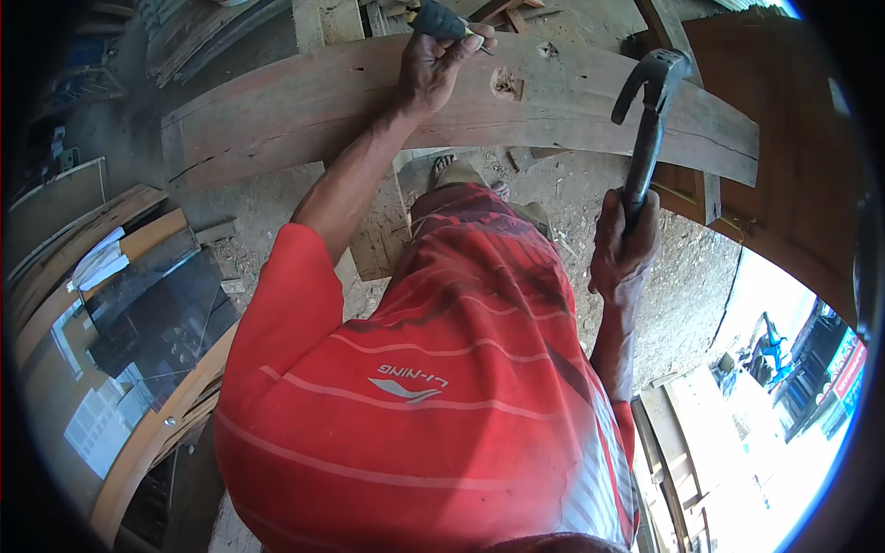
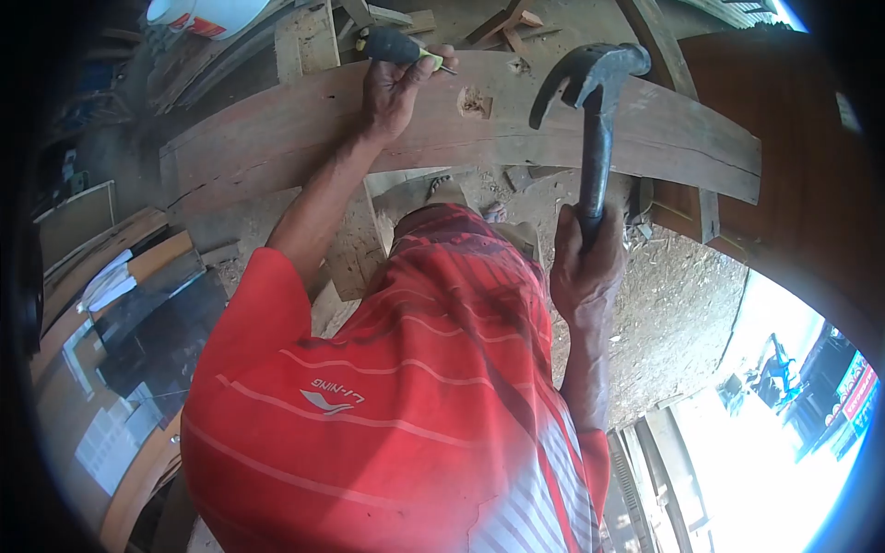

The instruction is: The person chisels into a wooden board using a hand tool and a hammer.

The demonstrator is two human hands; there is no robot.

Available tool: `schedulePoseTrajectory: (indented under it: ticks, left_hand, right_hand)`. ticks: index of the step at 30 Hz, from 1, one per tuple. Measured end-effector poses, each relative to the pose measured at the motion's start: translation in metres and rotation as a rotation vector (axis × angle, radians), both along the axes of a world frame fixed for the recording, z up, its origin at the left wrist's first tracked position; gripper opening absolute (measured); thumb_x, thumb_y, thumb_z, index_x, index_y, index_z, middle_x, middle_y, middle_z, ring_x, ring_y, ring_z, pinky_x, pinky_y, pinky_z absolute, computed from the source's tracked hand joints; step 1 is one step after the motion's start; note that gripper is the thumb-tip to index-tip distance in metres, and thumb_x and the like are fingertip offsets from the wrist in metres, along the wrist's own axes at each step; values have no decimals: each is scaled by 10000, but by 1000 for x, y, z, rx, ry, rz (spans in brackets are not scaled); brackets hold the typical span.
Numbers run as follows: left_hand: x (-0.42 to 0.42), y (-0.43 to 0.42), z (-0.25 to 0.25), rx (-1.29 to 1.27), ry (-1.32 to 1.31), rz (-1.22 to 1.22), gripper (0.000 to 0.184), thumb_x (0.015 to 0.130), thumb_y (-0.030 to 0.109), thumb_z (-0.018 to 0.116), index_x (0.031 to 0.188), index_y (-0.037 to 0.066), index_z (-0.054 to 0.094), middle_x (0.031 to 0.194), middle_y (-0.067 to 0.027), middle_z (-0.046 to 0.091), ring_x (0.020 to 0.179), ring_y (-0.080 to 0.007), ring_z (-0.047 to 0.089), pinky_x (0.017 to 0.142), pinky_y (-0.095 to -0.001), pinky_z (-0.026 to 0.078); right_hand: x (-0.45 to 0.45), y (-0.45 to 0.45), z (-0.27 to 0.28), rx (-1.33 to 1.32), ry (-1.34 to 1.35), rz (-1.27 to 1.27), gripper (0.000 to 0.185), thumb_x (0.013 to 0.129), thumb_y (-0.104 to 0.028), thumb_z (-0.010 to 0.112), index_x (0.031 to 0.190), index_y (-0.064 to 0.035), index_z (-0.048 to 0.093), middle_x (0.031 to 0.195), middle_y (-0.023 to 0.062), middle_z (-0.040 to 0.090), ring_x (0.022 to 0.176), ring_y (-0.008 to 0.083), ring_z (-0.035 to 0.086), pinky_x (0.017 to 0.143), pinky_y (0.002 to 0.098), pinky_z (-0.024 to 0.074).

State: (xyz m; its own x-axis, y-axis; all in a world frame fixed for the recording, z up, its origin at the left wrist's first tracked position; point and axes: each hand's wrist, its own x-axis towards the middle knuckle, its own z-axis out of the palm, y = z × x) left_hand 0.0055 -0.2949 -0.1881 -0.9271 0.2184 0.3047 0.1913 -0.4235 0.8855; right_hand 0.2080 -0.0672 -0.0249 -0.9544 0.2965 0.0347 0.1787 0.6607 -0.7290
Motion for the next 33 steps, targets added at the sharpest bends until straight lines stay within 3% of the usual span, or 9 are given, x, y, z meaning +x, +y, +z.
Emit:
schedulePoseTrajectory:
  ticks: [10,14,15,19,22,25,28,30,33]
  left_hand:
    - [15,9,13,-253,1,-134,260,988,136,709,1176,49,552,1111,-130,718,994,-226,721,906,-384,606]
    - [73,32,69,-652,314,-352,372,922,175,776,1223,36,605,1049,-126,736,957,-244,740,829,-379,612]
    - [89,43,73,-684,378,-414,395,900,161,780,1232,38,605,1032,-137,734,949,-278,741,815,-394,610]
    - [126,82,74,-598,401,-402,457,839,149,801,1244,61,609,977,-153,730,901,-347,740,755,-418,608]
    - [127,91,82,-696,338,-511,493,813,190,828,1247,85,618,1070,-138,722,1023,-333,718,874,-431,582]
    - [120,81,97,-800,675,-351,680,799,215,837,1409,130,549,1383,-163,598,1295,-367,578,1070,-527,472]
    - [113,38,78,-1346,656,-118,950,761,222,860,1578,167,377,1620,-175,334,1473,-427,356,1171,-643,307]
    - [91,3,36,-1628,704,-38,1129,722,171,884,1646,197,235,1675,-201,202,1502,-471,286,1157,-705,285]
    - [76,-4,26,-1762,870,-14,1139,700,144,885,1642,197,247,1669,-226,205,1503,-485,277,1139,-714,308]
  right_hand:
    - [35,16,-50,-178,-123,-160,226,1025,-275,665,955,-77,583,720,-38,496,611,60,451,551,259,372]
    - [31,14,-39,-250,-135,-135,352,856,-236,872,949,-64,578,762,-43,532,684,65,486,608,251,399]
    - [28,14,-36,-430,-143,-172,482,706,-220,976,972,-40,617,867,38,666,790,114,626,718,279,522]
    - [16,13,-31,-311,62,-104,562,705,-184,968,1117,-17,625,1024,73,695,886,126,677,827,280,562]
    - [24,21,-35,-476,47,-207,566,718,-145,946,1151,-11,608,1030,67,692,904,122,674,820,282,562]
    - [24,27,-30,-430,81,-234,519,719,-125,924,1109,-10,602,948,48,705,835,112,673,770,280,563]
    - [25,39,-27,-384,85,-249,473,721,-134,906,1074,-20,614,877,41,710,770,112,671,728,274,557]
    - [31,44,-28,-435,41,-309,448,725,-137,893,1059,-23,618,870,43,710,763,112,670,722,271,553]
    - [31,48,-24,-431,17,-348,404,740,-136,867,1033,-20,614,864,53,710,736,116,673,699,273,554]
